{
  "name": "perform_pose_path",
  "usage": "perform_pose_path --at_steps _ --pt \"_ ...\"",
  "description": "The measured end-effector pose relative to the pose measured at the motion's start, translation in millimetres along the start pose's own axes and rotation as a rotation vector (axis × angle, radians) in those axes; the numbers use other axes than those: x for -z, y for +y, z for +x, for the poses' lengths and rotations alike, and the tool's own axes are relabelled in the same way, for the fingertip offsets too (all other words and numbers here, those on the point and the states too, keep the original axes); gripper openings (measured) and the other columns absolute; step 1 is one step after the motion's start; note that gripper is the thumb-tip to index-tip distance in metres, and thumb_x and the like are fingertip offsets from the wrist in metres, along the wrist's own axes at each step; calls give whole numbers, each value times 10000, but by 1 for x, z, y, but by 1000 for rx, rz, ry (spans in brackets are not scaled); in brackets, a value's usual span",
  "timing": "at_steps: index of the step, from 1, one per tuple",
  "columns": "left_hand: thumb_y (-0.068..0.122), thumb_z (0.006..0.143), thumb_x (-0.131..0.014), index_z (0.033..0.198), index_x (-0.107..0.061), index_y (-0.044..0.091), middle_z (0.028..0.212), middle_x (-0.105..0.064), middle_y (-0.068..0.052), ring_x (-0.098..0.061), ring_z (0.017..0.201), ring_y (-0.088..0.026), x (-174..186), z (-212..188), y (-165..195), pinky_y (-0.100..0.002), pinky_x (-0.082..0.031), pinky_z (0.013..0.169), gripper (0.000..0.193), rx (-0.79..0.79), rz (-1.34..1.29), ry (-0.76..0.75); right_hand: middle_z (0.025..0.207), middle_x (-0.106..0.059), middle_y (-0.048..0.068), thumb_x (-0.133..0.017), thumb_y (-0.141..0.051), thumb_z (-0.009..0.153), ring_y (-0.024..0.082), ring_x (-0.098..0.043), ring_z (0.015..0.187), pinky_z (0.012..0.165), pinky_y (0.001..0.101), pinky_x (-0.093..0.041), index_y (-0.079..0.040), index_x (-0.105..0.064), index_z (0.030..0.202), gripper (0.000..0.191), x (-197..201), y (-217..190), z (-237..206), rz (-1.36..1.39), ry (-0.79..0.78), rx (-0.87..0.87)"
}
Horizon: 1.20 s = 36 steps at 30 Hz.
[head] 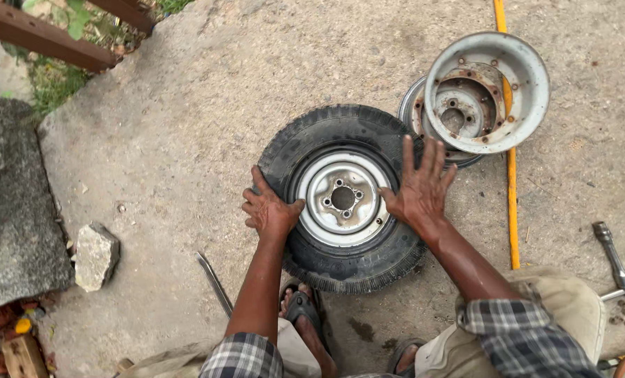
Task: The person seats a tire onto a metal rim by hand, then uses a tire iron to lever the bead over the rim edge while stepping on the tire to hold it in place. The person repeatedly repositions the iron and rotates the tire to work the bead around the circumference.
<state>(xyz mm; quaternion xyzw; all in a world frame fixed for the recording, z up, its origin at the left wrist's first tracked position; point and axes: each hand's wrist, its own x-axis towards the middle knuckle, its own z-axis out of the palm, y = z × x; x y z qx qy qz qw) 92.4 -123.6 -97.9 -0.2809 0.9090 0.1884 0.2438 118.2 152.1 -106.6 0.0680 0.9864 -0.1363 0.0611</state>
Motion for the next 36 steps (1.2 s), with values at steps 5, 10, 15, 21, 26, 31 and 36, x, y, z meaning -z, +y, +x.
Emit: perform_pose_path --at_steps 5,10,15,21,26,31,36 --pt "380 683 -951 1638 37 309 1508 -275 -268 -353 1338 -475 -15 -14 -19 -639 -383 1024 1377 6 -52 65 1668 50 323 -803 -511 659 558 -50 1508 1057 770 -335 -231 73 1669 1365 -25 28 -47 205 -249 -278" --pt "436 710 -919 1631 138 288 1553 -203 -313 -338 1366 -501 -65 -81 -42 -675 -380 1052 1409 378 -279 86 1721 -20 236 -843 -431 657 484 -126 1531 1138 733 -279 -275 -71 1674 1286 -12 28 24 61 -281 119" --pt "456 830 -820 1567 342 120 1637 -73 -352 -309 1460 -488 -91 -195 -50 -521 -372 1186 1416 459 -662 -250 1718 -199 214 -767 -572 759 425 -166 1559 1245 656 -200 -244 -263 1636 1063 -7 5 58 76 18 469" --pt "513 938 -686 1350 -622 -39 1309 -677 -306 -725 1117 -400 -65 -189 -44 -490 -554 942 692 -223 -52 -459 1598 -107 403 -772 -568 774 558 -103 1482 1167 720 -154 -53 -181 1615 1150 -33 46 -24 208 -6 -126" --pt "558 853 -683 1516 -440 205 1662 -123 -158 -46 1533 -418 -68 -107 -10 -718 13 1172 789 -776 353 139 1600 -148 340 -780 -522 733 535 -178 1444 1014 763 -252 -136 -115 1652 1198 -27 62 -48 89 -79 -221" --pt "551 929 -565 1535 -411 293 1685 -39 -152 44 1530 -454 -92 -79 -22 -776 35 1130 677 -642 332 214 1591 -205 301 -780 -502 710 504 -271 1395 1011 703 -318 -176 -109 1667 1213 -30 65 -48 47 -57 -181" --pt "540 977 -493 1543 -391 259 1676 5 -201 81 1521 -486 -97 -80 -23 -793 36 1113 640 -559 400 133 1586 -220 291 -786 -489 707 493 -285 1398 1027 674 -334 -180 -117 1663 1207 -38 71 -44 50 -110 -184"
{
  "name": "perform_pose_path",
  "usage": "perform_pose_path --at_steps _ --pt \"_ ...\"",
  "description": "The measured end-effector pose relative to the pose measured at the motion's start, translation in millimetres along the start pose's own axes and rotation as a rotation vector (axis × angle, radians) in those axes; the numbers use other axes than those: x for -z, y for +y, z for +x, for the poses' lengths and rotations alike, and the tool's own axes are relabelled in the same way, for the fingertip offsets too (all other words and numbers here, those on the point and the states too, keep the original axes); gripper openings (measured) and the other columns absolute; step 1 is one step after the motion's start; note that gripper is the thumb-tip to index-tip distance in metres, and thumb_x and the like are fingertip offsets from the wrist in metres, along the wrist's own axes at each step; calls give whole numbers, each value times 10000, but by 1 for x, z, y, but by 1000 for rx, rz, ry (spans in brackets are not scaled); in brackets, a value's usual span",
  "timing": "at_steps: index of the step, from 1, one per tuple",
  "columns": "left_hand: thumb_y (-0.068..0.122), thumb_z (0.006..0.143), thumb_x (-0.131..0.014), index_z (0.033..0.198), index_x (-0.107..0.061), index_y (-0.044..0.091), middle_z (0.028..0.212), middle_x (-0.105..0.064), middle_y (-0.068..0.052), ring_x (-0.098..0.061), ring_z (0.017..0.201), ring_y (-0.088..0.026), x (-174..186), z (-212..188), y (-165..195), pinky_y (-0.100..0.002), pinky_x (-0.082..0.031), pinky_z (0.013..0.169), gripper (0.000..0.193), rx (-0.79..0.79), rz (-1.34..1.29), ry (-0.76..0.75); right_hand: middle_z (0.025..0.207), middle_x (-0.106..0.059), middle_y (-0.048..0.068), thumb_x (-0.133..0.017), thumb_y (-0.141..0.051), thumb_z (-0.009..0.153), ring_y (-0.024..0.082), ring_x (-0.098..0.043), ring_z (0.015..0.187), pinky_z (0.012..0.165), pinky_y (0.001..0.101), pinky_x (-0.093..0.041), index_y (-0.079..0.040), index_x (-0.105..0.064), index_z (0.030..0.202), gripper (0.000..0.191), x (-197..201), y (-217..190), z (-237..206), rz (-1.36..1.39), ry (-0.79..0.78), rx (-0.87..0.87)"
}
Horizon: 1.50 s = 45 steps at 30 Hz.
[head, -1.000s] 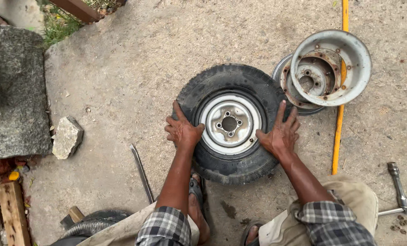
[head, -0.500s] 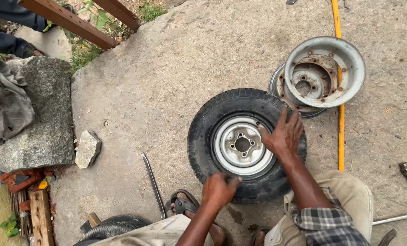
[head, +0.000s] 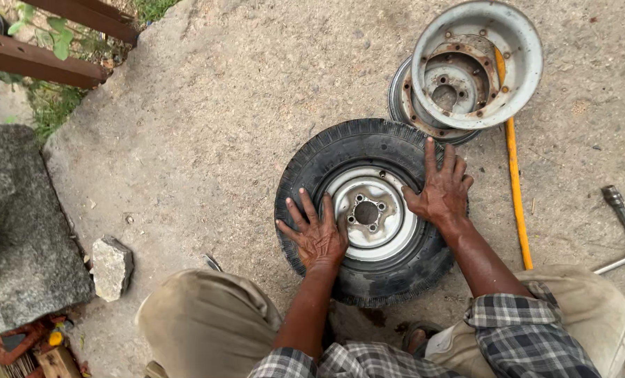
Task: The person seats a tire onto a metal rim by hand, then uses a tire iron to lever the bead over the rim edge while stepping on the tire to hold it in place. The person repeatedly repositions the iron and rotates the tire to work the bead around the circumference.
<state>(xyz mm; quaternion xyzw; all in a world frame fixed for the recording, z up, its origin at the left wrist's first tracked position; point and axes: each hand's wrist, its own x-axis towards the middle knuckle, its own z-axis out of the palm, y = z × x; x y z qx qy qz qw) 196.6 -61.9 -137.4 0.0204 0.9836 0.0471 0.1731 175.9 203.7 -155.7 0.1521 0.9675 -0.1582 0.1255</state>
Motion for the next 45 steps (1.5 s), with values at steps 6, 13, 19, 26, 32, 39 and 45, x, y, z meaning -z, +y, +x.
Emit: perform_pose_path --at_steps 6,13,19,26,32,39,45 --pt "530 985 -473 1546 -372 265 1679 54 -206 117 1519 -493 14 1 3 -782 48 1114 629 -18 -8 -9 1599 -180 285 -829 -508 676 495 -277 1417 995 685 -348 -255 -135 1653 1226 20 -15 -18 -15 78 -22" --pt "472 990 -504 1577 -364 182 1694 79 -194 118 1526 -485 -3 -19 -18 -777 20 1111 670 -87 29 153 1595 -234 302 -836 -503 695 506 -340 1389 1030 686 -391 -240 -93 1686 1266 22 -26 -29 92 -69 -238" --pt "440 907 -620 1557 -357 160 1684 85 -202 100 1500 -534 5 -39 -31 -801 -53 1087 755 245 -133 -35 1611 -223 235 -890 -581 626 460 -319 1427 1068 674 -351 -362 -150 1629 1265 12 -82 46 -6 -81 109" --pt "400 834 -700 1448 -514 79 1669 -41 -225 14 1486 -552 -2 -36 -34 -804 -100 1054 717 78 -134 183 1618 -264 241 -880 -566 635 460 -311 1461 1092 689 -359 -329 -196 1658 1253 6 -62 44 -17 -86 116" --pt "502 841 -644 1369 -604 79 1690 -54 -211 13 1500 -530 -20 -29 -43 -791 -110 1062 678 114 -87 167 1646 -114 248 -870 -637 621 507 -150 1490 1095 759 -248 -325 -175 1659 1288 47 -83 36 14 -100 106" --pt "697 989 -470 1389 -688 181 1783 -35 -240 81 1551 -570 -55 -30 -63 -862 -72 1062 689 19 20 294 1318 -657 206 -749 -389 898 326 -686 1125 1006 454 -558 -114 -448 1544 764 205 81 -67 310 157 50" --pt "764 928 -495 1362 -647 170 1750 45 -304 127 1493 -641 -45 -24 -72 -896 -44 1002 751 34 -25 149 921 -768 116 -753 -296 942 225 -730 792 778 391 -602 -56 -717 1211 363 149 255 -253 260 211 -683"
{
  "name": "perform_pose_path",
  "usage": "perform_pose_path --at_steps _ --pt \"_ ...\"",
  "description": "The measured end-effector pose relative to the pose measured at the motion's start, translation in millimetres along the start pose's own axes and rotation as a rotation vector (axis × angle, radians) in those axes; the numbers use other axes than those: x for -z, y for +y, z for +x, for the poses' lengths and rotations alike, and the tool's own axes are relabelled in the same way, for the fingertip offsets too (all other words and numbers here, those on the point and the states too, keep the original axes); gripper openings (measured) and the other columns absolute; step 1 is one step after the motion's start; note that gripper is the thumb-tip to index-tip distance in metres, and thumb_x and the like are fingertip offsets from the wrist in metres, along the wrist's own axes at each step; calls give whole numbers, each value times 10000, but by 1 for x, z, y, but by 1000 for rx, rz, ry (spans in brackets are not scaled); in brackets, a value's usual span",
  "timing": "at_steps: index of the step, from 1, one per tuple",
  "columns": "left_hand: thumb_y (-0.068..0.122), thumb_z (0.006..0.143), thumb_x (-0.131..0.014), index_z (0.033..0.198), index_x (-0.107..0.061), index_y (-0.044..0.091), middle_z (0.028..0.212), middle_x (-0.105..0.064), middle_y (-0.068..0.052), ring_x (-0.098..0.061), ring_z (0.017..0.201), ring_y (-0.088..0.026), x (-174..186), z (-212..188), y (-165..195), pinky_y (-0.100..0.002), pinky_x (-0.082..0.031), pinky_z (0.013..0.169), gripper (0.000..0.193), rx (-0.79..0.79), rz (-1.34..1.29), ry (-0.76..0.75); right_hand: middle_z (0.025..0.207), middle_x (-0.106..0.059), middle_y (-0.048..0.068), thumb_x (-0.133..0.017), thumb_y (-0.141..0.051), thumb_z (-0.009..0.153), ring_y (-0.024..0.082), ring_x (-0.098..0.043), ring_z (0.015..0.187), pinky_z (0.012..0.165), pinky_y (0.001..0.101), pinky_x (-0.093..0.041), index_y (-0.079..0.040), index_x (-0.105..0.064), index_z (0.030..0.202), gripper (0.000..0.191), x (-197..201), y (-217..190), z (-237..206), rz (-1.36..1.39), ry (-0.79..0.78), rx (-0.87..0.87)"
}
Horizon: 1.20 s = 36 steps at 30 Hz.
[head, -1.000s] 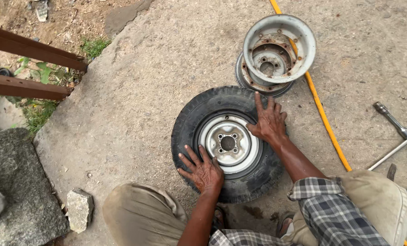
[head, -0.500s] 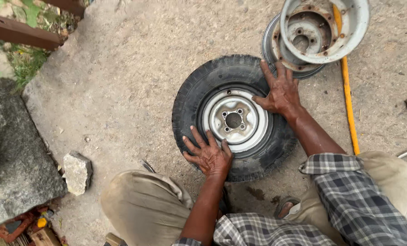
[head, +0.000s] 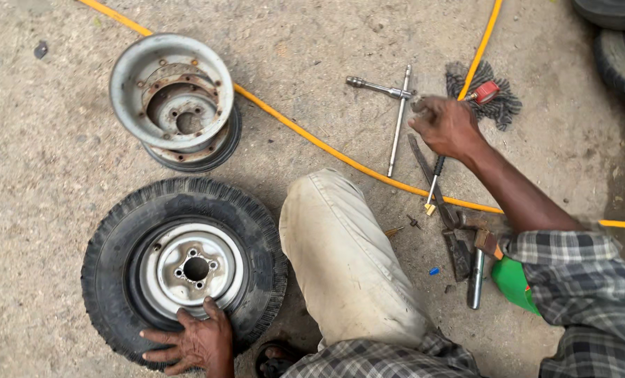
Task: The person seats a tire onto a metal rim by hand, then uses a tire iron to lever the bead over the rim edge while stepping on the tire to hold it in place. The person repeatedly repositions the iron and rotates the tire to work the bead around the circumference.
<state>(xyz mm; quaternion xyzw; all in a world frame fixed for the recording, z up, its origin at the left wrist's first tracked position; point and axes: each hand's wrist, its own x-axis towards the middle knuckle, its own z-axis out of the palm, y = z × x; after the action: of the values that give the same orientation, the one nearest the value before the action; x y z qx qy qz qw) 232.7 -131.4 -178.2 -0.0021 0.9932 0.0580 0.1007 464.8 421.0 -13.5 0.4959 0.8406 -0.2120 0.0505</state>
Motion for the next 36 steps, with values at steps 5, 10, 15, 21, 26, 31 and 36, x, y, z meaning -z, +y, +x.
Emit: perform_pose_path --at_steps 5,10,15,21,26,31,36 --pt "773 842 -546 1513 -513 209 1723 -149 -212 -45 1566 -487 28 -21 34 -816 -61 1134 877 -302 144 -102 1075 -742 208 -599 -134 858 359 -719 998 901 454 -565 -103 -745 1210 382 -120 146 -130 64 -152 -374" --pt "735 606 -817 1602 -240 89 1563 -383 -181 -389 1415 -406 42 -51 85 -547 -249 1180 1320 -403 302 -486 1075 -749 199 -683 -209 787 379 -726 1006 904 463 -577 -92 -777 1119 365 -203 186 -210 143 -165 -456" --pt "592 516 -962 1580 -280 71 1522 -447 -179 -471 1380 -372 57 -57 114 -443 -376 1174 1367 -385 357 -495 1036 -774 187 -677 -343 906 365 -751 970 904 456 -594 -87 -782 1048 311 -206 168 -179 184 -159 -473" --pt "540 507 -1000 1586 -255 79 1528 -438 -139 -436 1405 -338 67 -58 133 -403 -362 1182 1390 -271 422 -522 1029 -746 232 -716 -246 844 431 -712 941 856 515 -564 -50 -741 1106 328 -188 137 -67 185 167 -257" --pt "552 518 -991 1578 -283 53 1524 -452 -147 -446 1399 -321 70 -59 135 -392 -364 1182 1369 -316 453 -511 1000 -745 203 -735 -214 790 413 -714 912 799 499 -568 -61 -758 1059 310 -180 164 -36 135 219 -240" --pt "555 505 -988 1599 -282 66 1550 -435 -151 -435 1400 -343 67 -59 133 -417 -389 1148 1391 -272 440 -541 985 -774 168 -709 -237 847 323 -760 922 875 412 -592 -62 -754 1088 300 -148 241 -94 136 51 -380" --pt "565 477 -1005 1603 -264 70 1564 -402 -149 -404 1414 -347 65 -59 134 -422 -366 1165 1437 -262 482 -537 973 -781 151 -760 -328 789 329 -746 909 840 432 -579 -98 -790 1030 336 -144 285 -174 87 -172 -431"
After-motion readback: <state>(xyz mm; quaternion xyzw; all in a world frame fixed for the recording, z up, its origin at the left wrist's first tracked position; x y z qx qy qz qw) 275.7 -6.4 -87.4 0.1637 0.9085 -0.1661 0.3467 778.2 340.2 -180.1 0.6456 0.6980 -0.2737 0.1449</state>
